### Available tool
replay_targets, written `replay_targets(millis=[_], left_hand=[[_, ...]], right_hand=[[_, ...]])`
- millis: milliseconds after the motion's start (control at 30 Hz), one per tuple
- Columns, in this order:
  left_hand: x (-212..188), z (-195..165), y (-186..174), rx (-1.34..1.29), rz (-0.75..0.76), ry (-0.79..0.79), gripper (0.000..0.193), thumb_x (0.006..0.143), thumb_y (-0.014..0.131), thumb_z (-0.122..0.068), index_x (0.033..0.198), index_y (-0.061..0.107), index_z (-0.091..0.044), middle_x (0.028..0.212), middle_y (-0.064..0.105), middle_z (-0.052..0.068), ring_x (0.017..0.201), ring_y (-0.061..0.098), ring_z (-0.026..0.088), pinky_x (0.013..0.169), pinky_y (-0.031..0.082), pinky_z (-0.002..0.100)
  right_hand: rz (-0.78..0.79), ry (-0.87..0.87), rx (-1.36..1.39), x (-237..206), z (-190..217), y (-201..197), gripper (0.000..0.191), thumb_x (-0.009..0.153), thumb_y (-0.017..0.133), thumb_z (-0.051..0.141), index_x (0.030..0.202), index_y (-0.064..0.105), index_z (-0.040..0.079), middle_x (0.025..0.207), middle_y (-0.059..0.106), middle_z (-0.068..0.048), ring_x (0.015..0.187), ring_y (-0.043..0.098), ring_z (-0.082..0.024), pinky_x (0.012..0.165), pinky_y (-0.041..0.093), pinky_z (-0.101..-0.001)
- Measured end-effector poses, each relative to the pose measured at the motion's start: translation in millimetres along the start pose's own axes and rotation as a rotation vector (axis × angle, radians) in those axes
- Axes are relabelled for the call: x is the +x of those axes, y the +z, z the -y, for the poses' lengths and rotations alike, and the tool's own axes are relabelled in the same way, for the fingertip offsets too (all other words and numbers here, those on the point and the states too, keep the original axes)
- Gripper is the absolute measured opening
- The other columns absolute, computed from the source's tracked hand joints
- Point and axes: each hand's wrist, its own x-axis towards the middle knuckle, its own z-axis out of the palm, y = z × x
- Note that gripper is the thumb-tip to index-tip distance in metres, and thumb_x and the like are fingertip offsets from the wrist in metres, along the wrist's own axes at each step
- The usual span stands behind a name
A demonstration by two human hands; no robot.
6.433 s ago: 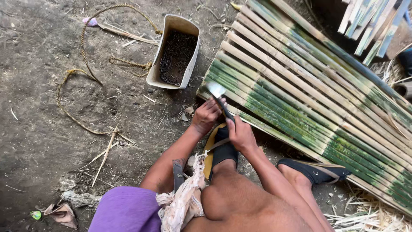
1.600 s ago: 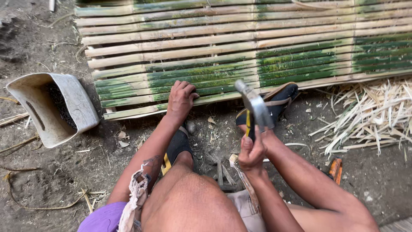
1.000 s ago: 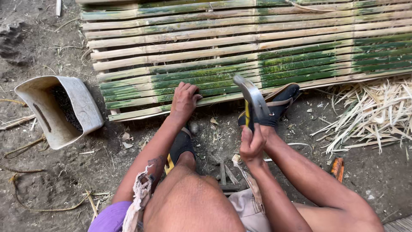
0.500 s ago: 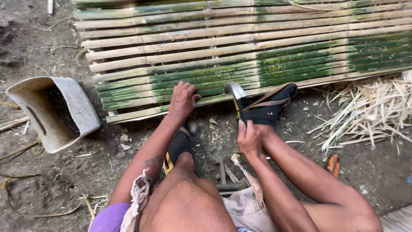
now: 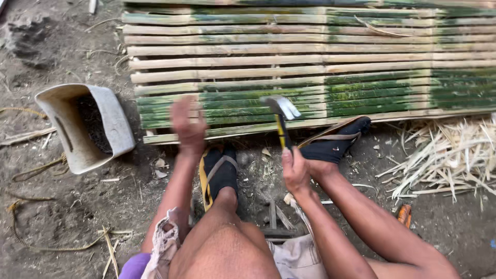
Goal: The person arranges bamboo strips on a frame and secures them with nails using a hammer. They repeatedly pick up nails from a container and hammer them into the bamboo structure.
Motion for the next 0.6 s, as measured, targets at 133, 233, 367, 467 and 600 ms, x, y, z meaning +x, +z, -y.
replay_targets(millis=[133,233,367,467,600], left_hand=[[20.8,92.3,-99.9,0.052,-0.387,-0.405,0.018,0.101,0.061,-0.002,0.118,0.064,0.001,0.118,0.064,0.018,0.11,0.068,0.028,0.095,0.062,0.038],[31.1,140.0,-139.5,0.29,0.018,-0.579,0.017,0.097,0.061,-0.004,0.111,0.07,-0.001,0.112,0.072,0.021,0.103,0.071,0.033,0.092,0.059,0.043],[28.0,162.1,-134.8,0.387,0.475,-0.599,0.023,0.097,0.055,-0.01,0.108,0.073,-0.003,0.107,0.071,0.026,0.101,0.07,0.041,0.089,0.057,0.051],[23.7,168.7,-124.9,0.413,0.532,-0.646,0.029,0.096,0.051,-0.015,0.106,0.076,-0.004,0.104,0.07,0.03,0.099,0.069,0.047,0.087,0.055,0.056],[18.1,172.9,-120.8,0.409,0.353,-0.56,0.027,0.1,0.052,-0.016,0.102,0.076,-0.002,0.109,0.069,0.031,0.1,0.069,0.047,0.083,0.055,0.056]], right_hand=[[0.334,0.121,0.087,2.3,56.0,44.9,0.039,0.102,0.046,0.041,0.096,0.06,0.005,0.055,0.058,-0.017,0.049,0.061,-0.037,0.047,0.041,-0.0496],[0.409,-0.121,0.026,10.4,95.7,84.1,0.041,0.103,0.05,0.042,0.096,0.06,0.002,0.066,0.063,-0.024,0.066,0.065,-0.045,0.056,0.046,-0.0512],[0.587,-0.219,0.011,29.1,139.4,123.8,0.046,0.104,0.05,0.046,0.093,0.061,0.003,0.067,0.064,-0.024,0.07,0.065,-0.047,0.062,0.048,-0.0534],[0.666,-0.21,-0.045,39.3,157.7,136.6,0.046,0.102,0.048,0.048,0.095,0.061,0.005,0.065,0.065,-0.023,0.068,0.066,-0.046,0.062,0.048,-0.0538],[0.706,-0.227,-0.065,40.9,167.0,143.0,0.045,0.102,0.047,0.048,0.099,0.059,0.005,0.064,0.065,-0.023,0.068,0.066,-0.046,0.062,0.047,-0.0539]])
